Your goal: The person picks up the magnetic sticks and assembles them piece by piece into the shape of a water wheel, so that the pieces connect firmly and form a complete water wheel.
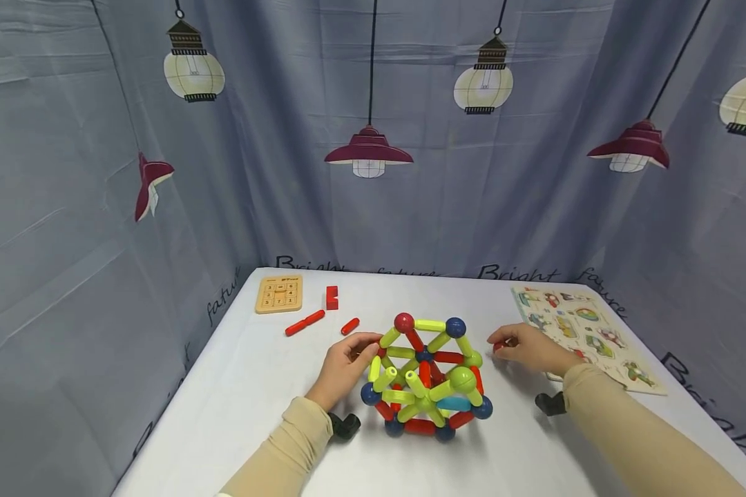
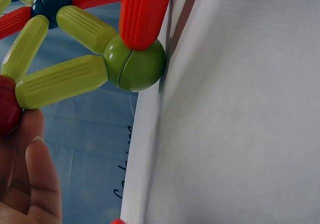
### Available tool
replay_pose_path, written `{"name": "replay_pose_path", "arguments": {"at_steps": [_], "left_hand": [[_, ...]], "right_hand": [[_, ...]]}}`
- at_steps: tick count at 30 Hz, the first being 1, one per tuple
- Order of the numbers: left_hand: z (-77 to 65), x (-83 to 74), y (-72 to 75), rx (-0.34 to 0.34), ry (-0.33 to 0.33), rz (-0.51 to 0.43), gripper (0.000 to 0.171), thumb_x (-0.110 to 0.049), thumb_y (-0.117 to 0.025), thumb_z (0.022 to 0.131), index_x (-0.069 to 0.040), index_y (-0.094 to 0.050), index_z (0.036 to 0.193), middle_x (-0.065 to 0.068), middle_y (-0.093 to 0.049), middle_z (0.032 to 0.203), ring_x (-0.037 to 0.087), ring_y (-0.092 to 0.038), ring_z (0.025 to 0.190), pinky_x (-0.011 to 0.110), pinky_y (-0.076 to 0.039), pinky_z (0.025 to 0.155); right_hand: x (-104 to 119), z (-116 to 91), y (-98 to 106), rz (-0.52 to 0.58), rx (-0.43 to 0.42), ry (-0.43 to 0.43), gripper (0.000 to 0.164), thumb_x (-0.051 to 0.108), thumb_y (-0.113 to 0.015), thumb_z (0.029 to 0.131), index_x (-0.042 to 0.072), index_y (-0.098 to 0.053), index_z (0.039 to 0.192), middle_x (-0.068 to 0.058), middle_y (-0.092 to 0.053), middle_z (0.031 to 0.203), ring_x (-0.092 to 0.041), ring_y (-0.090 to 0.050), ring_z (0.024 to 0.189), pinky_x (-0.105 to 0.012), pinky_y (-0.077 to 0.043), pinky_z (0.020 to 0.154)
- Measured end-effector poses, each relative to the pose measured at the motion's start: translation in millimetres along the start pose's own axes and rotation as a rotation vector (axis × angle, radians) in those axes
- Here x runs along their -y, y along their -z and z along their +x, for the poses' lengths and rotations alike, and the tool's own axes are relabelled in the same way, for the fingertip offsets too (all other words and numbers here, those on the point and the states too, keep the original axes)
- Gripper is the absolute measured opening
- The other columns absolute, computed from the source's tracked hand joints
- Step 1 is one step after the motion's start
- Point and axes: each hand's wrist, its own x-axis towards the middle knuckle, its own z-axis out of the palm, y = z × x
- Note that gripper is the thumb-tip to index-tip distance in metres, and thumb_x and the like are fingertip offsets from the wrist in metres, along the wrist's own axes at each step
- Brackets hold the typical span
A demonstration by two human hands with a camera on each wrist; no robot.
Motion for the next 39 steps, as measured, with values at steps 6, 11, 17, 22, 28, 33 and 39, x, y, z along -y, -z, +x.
{"name": "replay_pose_path", "arguments": {"at_steps": [6,11,17,22,28,33,39], "left_hand": [[7.6,-5.5,4.9,0.002,-0.015,0.015,0.030,-0.041,-0.063,0.102,-0.025,-0.070,0.128,-0.004,-0.073,0.114,0.014,-0.067,0.104,0.025,-0.055,0.087],[22.5,-10.1,5.3,-0.011,-0.045,0.005,0.031,-0.041,-0.063,0.103,-0.026,-0.069,0.128,-0.005,-0.073,0.116,0.013,-0.067,0.106,0.025,-0.055,0.088],[33.8,-15.8,-1.7,-0.030,-0.069,-0.001,0.027,-0.037,-0.064,0.103,-0.026,-0.070,0.127,-0.005,-0.073,0.114,0.013,-0.067,0.104,0.025,-0.055,0.088],[35.3,-14.2,-4.6,-0.028,-0.088,-0.007,0.025,-0.035,-0.064,0.103,-0.026,-0.070,0.126,-0.005,-0.073,0.113,0.013,-0.068,0.103,0.025,-0.055,0.088],[34.0,-14.5,-7.5,-0.004,-0.096,0.005,0.025,-0.036,-0.064,0.103,-0.027,-0.070,0.126,-0.006,-0.073,0.111,0.014,-0.067,0.101,0.025,-0.055,0.085],[29.7,-12.1,-8.5,-0.006,-0.092,0.028,0.027,-0.037,-0.063,0.103,-0.027,-0.070,0.127,-0.006,-0.073,0.113,0.013,-0.067,0.101,0.025,-0.055,0.086],[16.1,-3.8,-5.8,-0.010,-0.062,0.042,0.028,-0.037,-0.062,0.104,-0.025,-0.069,0.128,-0.005,-0.073,0.115,0.012,-0.066,0.103,0.025,-0.055,0.087]], "right_hand": [[112.1,-38.1,56.0,-0.048,-0.290,0.267,0.026,0.015,-0.074,0.096,0.018,-0.072,0.122,0.004,-0.070,0.105,-0.011,-0.060,0.091,-0.023,-0.052,0.073],[203.3,-49.4,62.1,-0.051,-0.262,0.702,0.046,-0.001,-0.081,0.085,0.022,-0.070,0.123,0.007,-0.071,0.117,-0.005,-0.064,0.099,-0.022,-0.055,0.077],[241.4,-41.2,30.4,-0.108,-0.071,0.783,0.037,0.006,-0.081,0.088,0.022,-0.071,0.121,0.006,-0.071,0.116,-0.006,-0.068,0.098,-0.026,-0.060,0.078],[244.2,-32.4,10.4,-0.190,-0.011,0.714,0.030,0.014,-0.083,0.088,0.020,-0.072,0.115,0.010,-0.069,0.112,-0.005,-0.065,0.099,-0.023,-0.058,0.083],[240.7,-34.4,0.0,-0.242,0.006,0.608,0.025,0.016,-0.083,0.088,0.018,-0.073,0.111,0.010,-0.067,0.107,-0.005,-0.063,0.098,-0.024,-0.059,0.083],[239.5,-34.9,-3.6,-0.225,-0.002,0.586,0.025,0.013,-0.081,0.089,0.019,-0.073,0.112,0.010,-0.067,0.108,-0.006,-0.063,0.098,-0.024,-0.059,0.083],[246.8,-30.6,-18.9,-0.267,0.045,0.553,0.026,0.015,-0.079,0.092,0.018,-0.073,0.116,0.008,-0.068,0.112,-0.009,-0.063,0.103,-0.022,-0.058,0.086]]}}
